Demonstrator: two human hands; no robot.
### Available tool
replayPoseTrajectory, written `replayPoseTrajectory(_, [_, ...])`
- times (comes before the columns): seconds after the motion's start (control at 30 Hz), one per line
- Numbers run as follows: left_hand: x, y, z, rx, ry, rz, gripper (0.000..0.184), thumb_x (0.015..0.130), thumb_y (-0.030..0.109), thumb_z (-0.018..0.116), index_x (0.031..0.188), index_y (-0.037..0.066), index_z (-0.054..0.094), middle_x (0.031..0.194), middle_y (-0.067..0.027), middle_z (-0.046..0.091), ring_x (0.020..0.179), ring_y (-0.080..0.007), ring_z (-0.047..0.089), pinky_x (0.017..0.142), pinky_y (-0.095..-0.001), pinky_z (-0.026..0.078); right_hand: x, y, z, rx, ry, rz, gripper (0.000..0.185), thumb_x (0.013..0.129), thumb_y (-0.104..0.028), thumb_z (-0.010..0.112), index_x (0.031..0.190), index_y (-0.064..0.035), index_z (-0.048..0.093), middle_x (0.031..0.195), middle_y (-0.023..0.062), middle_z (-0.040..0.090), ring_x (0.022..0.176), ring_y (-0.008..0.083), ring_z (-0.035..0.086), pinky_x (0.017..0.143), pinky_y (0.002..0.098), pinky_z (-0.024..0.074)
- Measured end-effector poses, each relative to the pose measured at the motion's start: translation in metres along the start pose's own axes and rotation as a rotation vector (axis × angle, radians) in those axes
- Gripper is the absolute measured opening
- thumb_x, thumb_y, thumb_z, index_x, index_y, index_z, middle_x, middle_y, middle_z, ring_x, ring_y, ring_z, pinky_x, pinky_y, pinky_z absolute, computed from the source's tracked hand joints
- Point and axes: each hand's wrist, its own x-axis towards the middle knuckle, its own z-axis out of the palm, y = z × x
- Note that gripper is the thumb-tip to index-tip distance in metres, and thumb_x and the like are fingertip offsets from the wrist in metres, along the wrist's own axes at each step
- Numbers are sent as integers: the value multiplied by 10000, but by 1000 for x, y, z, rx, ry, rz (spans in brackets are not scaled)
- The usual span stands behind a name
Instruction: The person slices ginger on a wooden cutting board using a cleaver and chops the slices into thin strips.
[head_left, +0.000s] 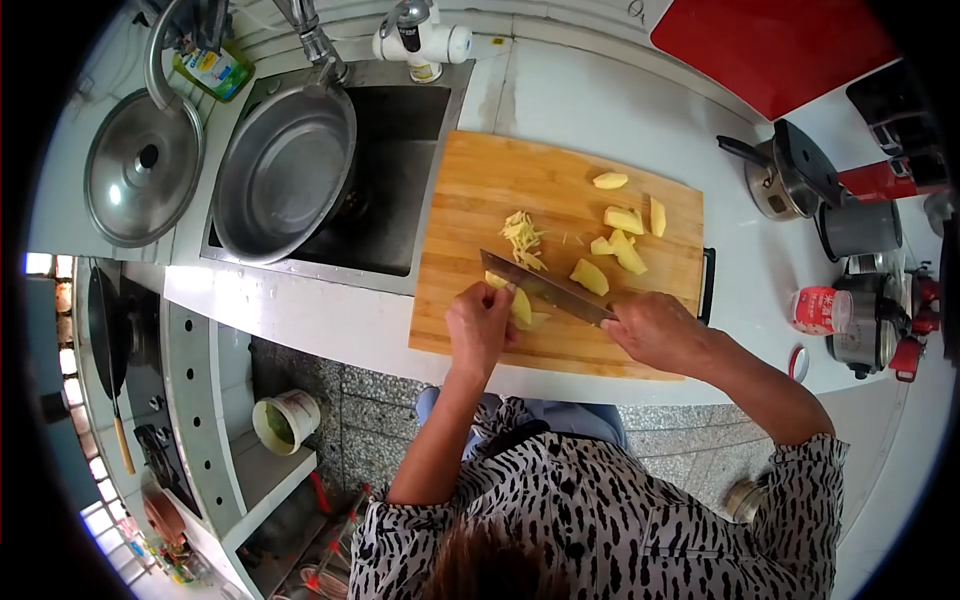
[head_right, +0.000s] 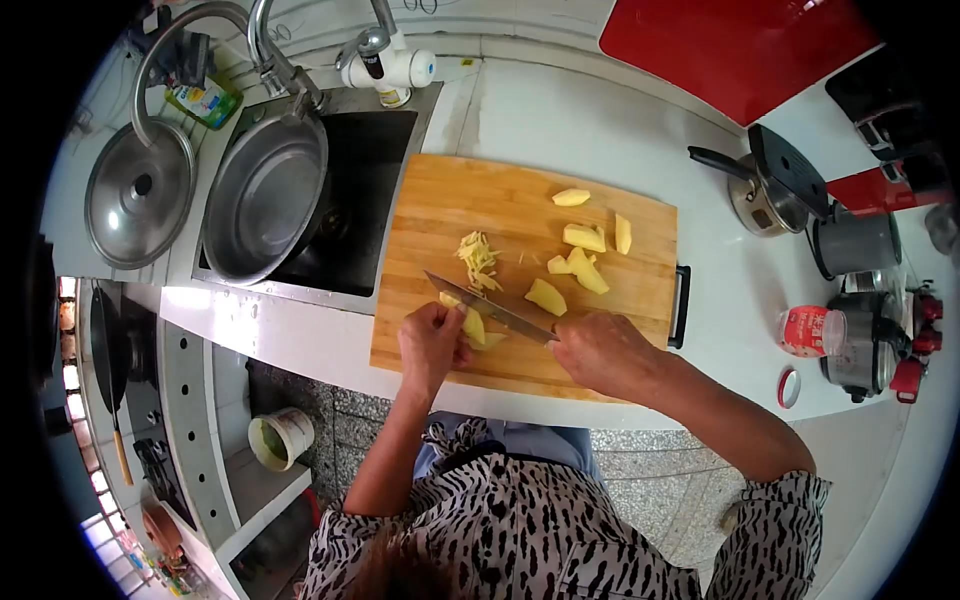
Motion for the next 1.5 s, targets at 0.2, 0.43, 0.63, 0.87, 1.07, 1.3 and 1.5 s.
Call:
replayPoseTrajectory(0.2, [0,-2,-1,13,0,13,272,838,147,576,636,-25,513,477,-80,532,359,-132,527,322,-259,403,15,3,30,14,-5,-71,266,842,-200,523,672,5,518,624,199,546,582,379,549,527,441,436])
replayPoseTrajectory(0.43, [-2,2,0,42,9,12,269,840,151,581,649,-27,514,480,-80,532,365,-135,530,335,-255,409,12,-3,22,95,134,-22,233,828,-165,501,678,6,553,584,189,554,549,356,565,513,446,449])
replayPoseTrajectory(0.63, [-2,0,0,17,4,2,267,846,144,573,651,-26,511,485,-82,532,366,-139,533,333,-256,409,4,0,-4,-8,-53,-5,272,842,-211,526,700,21,532,589,205,540,573,382,555,551,444,447])
replayPoseTrajectory(0.87, [-3,2,-1,17,0,-3,276,844,151,578,644,-23,504,479,-85,529,359,-138,526,335,-255,407,23,2,36,-193,-15,-113,267,836,-203,523,677,11,537,570,198,533,555,377,547,532,430,455])
replayPoseTrajectory(1.07, [-3,-2,-1,29,6,38,278,845,164,584,649,-16,504,485,-77,529,365,-129,522,335,-252,397,14,6,36,181,123,8,242,838,-190,523,722,22,532,600,202,535,568,384,540,526,429,437])
replayPoseTrajectory(1.3, [-5,-3,-1,-46,-16,7,267,841,157,588,659,-17,501,491,-65,525,373,-123,525,338,-248,398,0,-4,11,89,29,34,242,843,-192,522,729,21,534,643,214,545,606,385,553,545,433,440])
replayPoseTrajectory(1.5, [-5,1,-2,12,-1,9,275,834,159,593,647,-19,498,484,-78,532,370,-127,527,342,-254,405,4,-8,6,2,-35,30,261,838,-198,528,693,19,541,615,200,545,584,375,564,545,437,454])
